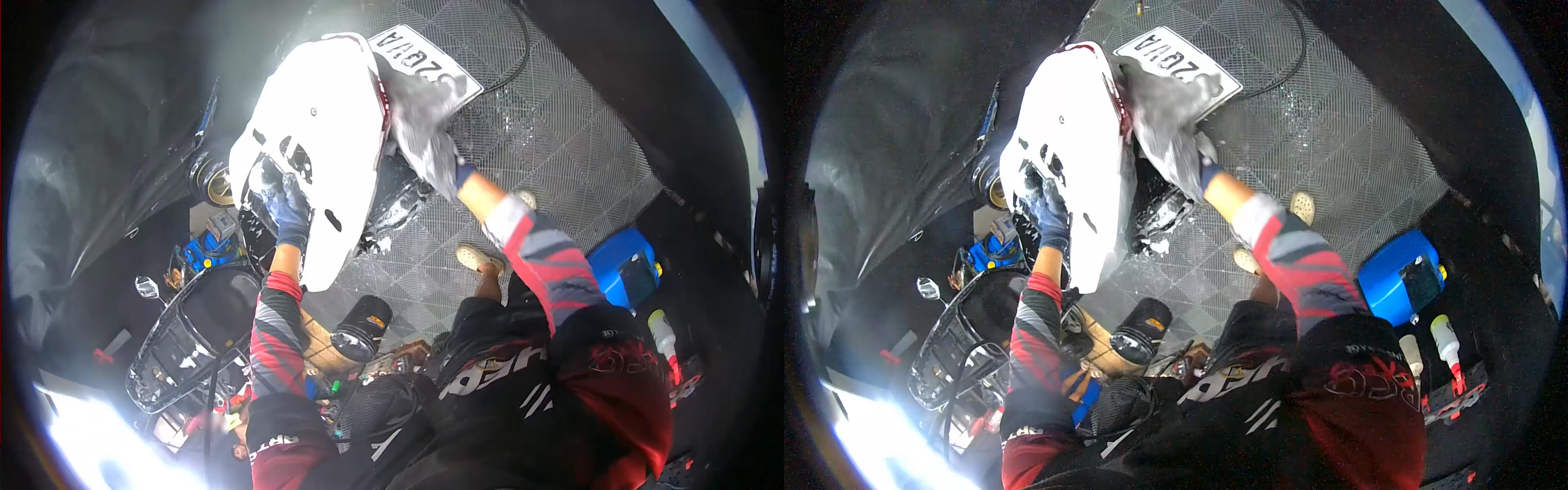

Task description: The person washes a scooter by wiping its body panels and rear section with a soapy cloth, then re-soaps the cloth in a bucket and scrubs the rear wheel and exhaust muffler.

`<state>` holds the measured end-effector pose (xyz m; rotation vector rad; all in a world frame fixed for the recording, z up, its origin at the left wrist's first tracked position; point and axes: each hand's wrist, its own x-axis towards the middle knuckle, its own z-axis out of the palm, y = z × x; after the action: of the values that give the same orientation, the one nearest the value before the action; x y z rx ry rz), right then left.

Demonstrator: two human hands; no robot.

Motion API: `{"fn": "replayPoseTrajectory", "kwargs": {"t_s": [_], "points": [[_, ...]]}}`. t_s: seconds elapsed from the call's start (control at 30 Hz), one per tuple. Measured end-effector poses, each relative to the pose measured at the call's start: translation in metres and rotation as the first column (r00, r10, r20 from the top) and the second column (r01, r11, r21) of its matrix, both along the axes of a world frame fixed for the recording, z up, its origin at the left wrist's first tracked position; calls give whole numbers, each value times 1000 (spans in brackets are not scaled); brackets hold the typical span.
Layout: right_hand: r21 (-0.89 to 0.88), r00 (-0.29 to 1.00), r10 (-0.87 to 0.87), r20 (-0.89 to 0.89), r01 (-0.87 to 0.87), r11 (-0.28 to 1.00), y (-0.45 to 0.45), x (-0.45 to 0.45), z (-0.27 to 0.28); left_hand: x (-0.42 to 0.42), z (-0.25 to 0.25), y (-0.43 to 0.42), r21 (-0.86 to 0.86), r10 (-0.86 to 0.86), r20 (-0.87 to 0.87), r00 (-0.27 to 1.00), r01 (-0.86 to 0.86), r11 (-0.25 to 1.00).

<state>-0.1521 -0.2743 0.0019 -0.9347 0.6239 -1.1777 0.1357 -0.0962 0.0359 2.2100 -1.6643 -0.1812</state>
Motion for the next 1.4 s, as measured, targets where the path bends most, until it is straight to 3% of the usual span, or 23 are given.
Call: {"fn": "replayPoseTrajectory", "kwargs": {"t_s": [0.03, 0.1, 0.13, 0.17, 0.2, 0.23, 0.27, 0.33, 0.4, 0.47, 0.53, 0.63, 0.83, 0.97, 1.03, 1.07, 1.1, 1.13, 1.17, 1.2, 1.27, 1.33, 1.4], "points": [[-7, 1000, 7, -1, -7, 1000, -7, -7, 14, 6, 0, 2, 2, -167, 310, 936, 175, 985], [32, 952, 172, -252, -169, 985, -31, -40, 84, -5, 7, 1, 60, -284, 586, 759, 309, 949], [64, 894, 254, -368, -249, 967, -36, -44, 99, -28, 24, -15, 29, -100, 343, 934, 96, 995], [-99, 805, 152, -573, -252, 963, -49, -34, 89, -39, 32, -23, 54, 116, 76, 990, -120, 991], [-252, 680, -6, -733, -264, 931, -62, -24, 80, -33, 23, -17, -4, 93, 146, 985, -93, 996], [-204, 507, 39, -861, -415, 887, -76, -16, 81, -21, 16, -10, -28, -36, 281, 959, 46, 999], [-204, 468, 41, -883, -461, 864, -76, -17, 85, -19, 18, -11, -46, -145, 421, 895, 180, 983], [-260, 403, -50, -914, -487, 834, -74, -19, 76, -27, 16, -16, -42, 146, 21, 989, -145, 989], [-296, 321, -138, -937, -523, 799, -63, -26, 62, -12, 3, 0, -46, -170, 530, 831, 229, 972], [-316, 251, -207, -946, -557, 768, -47, -34, 50, 8, -8, 4, 11, 42, 389, 920, -50, 999], [-321, 214, -240, -947, -577, 751, -35, -41, 42, 29, -19, 4, -24, -170, 540, 824, 217, 976], [-325, 212, -247, -945, -579, 748, -30, -41, 39, -7, 10, -3, -129, -29, 118, 993, 44, 991], [-341, 271, -233, -934, -487, 804, -54, -21, 39, 4, 9, 1, 171, 312, -6, 950, -306, 937], [-320, 274, -209, -939, -466, 825, -67, -15, 43, -13, 17, -5, 81, 403, -67, 913, -398, 914], [-305, 189, -241, -952, -507, 806, -62, -22, 44, 10, 10, 6, 260, 177, 312, 933, -263, 929], [-296, 147, -258, -955, -549, 782, -58, -26, 44, 17, 8, 11, 337, 0, 528, 849, -210, 918], [-286, 121, -268, -956, -597, 750, -54, -30, 43, 33, -3, 16, 336, 0, 526, 850, -208, 919], [-276, 115, -266, -957, -644, 713, -54, -34, 41, 60, -22, 25, 188, -134, 578, 805, 29, 982], [-282, 147, -255, -956, -701, 655, -56, -35, 34, 64, -27, 23, 48, -241, 644, 726, 276, 960], [-290, 178, -242, -954, -754, 589, -59, -35, 26, 69, -29, 25, 42, -236, 725, 647, 301, 953], [-301, 236, -198, -952, -845, 442, -61, -36, 8, 82, -36, 33, 37, -235, 697, 678, 293, 955], [-441, 537, -46, -842, -637, 632, -69, -34, 3, 95, -45, 40, 35, -236, 670, 704, 287, 957], [-468, 867, 92, -489, -350, 812, -75, -26, 3, 105, -48, 46, 113, -234, 718, 656, 223, 968]]}}
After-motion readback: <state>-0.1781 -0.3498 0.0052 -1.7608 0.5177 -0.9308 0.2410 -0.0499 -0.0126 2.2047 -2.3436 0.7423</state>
